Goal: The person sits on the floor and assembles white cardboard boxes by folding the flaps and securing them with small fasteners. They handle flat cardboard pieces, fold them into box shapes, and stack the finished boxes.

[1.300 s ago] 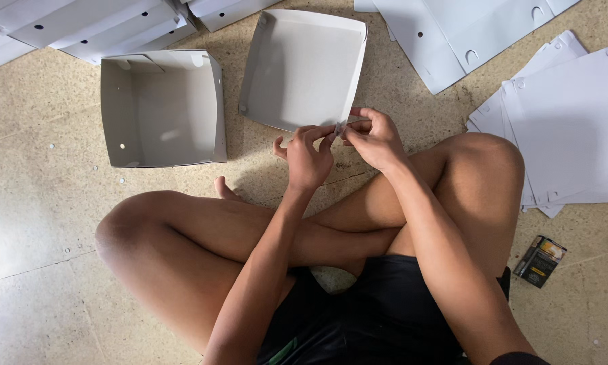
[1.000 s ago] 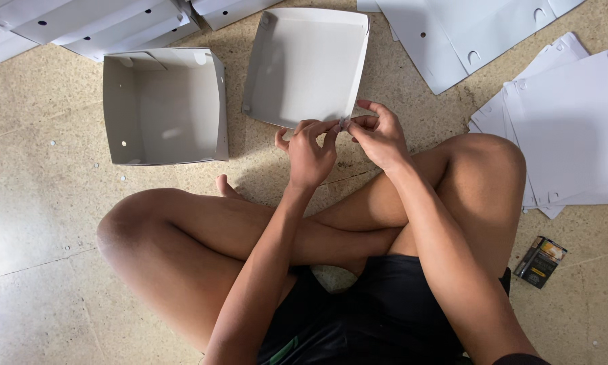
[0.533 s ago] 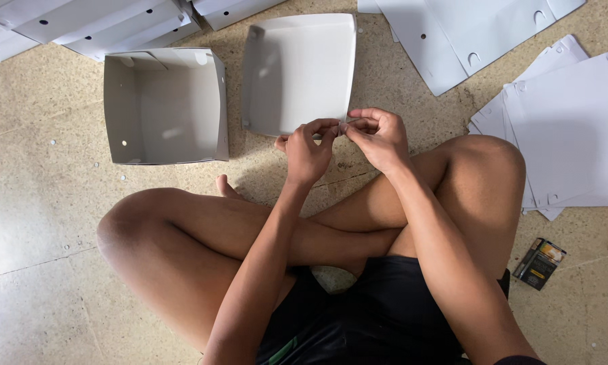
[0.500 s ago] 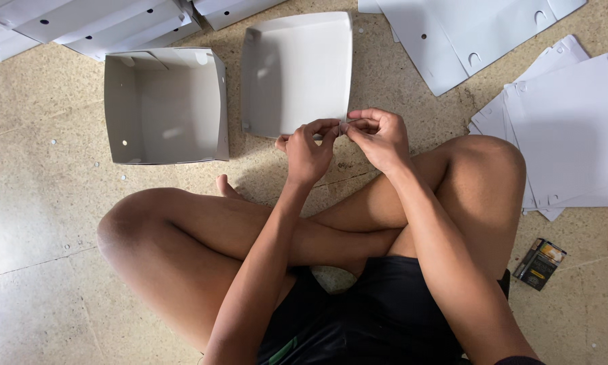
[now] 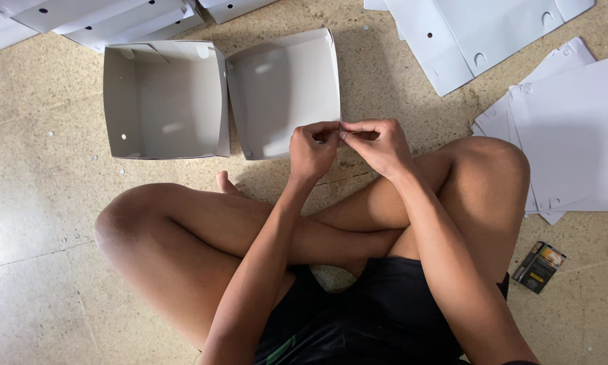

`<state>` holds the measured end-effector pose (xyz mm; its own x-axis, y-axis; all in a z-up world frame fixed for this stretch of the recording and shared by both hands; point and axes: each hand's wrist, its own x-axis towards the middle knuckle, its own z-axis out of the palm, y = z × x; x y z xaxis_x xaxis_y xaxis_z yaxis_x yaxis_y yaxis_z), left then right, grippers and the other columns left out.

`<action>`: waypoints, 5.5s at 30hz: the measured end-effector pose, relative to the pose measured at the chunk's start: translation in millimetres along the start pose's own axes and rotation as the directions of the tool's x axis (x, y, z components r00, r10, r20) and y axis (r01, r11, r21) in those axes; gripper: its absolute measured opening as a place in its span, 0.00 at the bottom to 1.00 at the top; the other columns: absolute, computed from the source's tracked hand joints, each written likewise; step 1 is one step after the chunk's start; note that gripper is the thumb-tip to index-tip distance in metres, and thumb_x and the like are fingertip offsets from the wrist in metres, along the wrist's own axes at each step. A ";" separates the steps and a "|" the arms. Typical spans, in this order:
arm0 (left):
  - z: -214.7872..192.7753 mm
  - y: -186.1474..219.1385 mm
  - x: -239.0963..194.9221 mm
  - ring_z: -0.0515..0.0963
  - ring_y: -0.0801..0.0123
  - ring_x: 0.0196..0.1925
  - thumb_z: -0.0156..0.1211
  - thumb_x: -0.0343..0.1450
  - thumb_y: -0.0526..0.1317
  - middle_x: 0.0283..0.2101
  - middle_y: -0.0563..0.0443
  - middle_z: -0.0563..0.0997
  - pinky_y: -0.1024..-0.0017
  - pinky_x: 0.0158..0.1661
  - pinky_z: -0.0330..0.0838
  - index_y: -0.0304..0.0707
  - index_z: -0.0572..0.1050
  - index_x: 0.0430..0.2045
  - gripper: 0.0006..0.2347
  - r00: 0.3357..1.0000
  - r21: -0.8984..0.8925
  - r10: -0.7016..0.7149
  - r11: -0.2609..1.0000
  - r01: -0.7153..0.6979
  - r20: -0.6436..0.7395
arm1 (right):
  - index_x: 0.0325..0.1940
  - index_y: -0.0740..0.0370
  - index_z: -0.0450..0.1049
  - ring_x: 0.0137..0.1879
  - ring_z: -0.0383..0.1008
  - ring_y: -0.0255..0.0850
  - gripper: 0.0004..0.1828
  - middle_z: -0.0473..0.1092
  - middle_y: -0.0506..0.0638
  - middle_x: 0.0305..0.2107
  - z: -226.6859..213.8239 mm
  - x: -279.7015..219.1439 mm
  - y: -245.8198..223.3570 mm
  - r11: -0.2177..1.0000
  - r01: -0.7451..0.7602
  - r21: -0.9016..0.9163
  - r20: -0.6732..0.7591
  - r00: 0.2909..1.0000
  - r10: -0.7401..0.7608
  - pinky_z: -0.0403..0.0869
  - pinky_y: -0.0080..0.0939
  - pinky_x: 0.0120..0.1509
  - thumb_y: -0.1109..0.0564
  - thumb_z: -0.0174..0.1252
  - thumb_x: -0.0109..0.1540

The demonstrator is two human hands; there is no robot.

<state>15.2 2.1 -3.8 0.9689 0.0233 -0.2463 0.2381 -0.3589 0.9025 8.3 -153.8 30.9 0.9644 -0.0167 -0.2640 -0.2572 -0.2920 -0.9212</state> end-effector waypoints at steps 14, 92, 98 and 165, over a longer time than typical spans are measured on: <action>4.0 8.0 -6.0 0.85 0.64 0.33 0.58 0.64 0.34 0.28 0.52 0.85 0.64 0.40 0.76 0.44 0.82 0.35 0.10 0.996 -0.019 -0.070 0.997 0.072 0.062 | 0.42 0.64 0.81 0.36 0.80 0.40 0.12 0.78 0.58 0.30 14.6 -1.1 26.4 0.995 0.077 -0.069 -0.104 0.991 -0.084 0.80 0.34 0.43 0.66 0.66 0.53; -43.7 30.4 -14.5 0.55 0.35 0.63 0.59 0.63 0.42 0.66 0.26 0.52 0.36 0.55 0.52 0.34 0.49 0.69 0.38 0.943 0.486 0.236 0.811 -0.325 0.236 | 0.56 0.62 0.72 0.60 0.75 0.46 0.18 0.75 0.53 0.53 -153.2 10.5 -87.1 0.842 -0.185 0.507 -0.068 0.965 0.253 0.75 0.50 0.66 0.62 0.58 0.61; -73.8 49.4 -46.2 0.33 0.34 0.77 0.85 0.48 0.56 0.74 0.27 0.31 0.31 0.67 0.30 0.46 0.31 0.72 0.67 0.989 0.270 0.001 0.962 0.039 -0.147 | 0.65 0.61 0.69 0.60 0.71 0.42 0.28 0.71 0.55 0.56 -149.1 34.6 -94.9 0.982 0.112 0.155 -0.097 0.990 -0.097 0.71 0.43 0.64 0.64 0.63 0.61; -69.3 24.4 -21.6 0.61 0.45 0.73 0.77 0.59 0.31 0.73 0.30 0.55 0.46 0.62 0.64 0.32 0.35 0.72 0.54 0.996 0.149 0.016 0.989 -0.003 -0.084 | 0.58 0.81 0.72 0.54 0.71 0.71 0.20 0.69 0.76 0.52 -82.0 49.9 -202.5 0.681 0.535 -0.500 0.267 0.843 -0.466 0.77 0.56 0.54 0.77 0.59 0.61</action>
<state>4.7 57.4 48.1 0.9747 0.0963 -0.2017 0.2227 -0.4942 0.8404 113.6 -173.9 227.7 0.9166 0.3778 0.1307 0.3719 -0.6861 -0.6252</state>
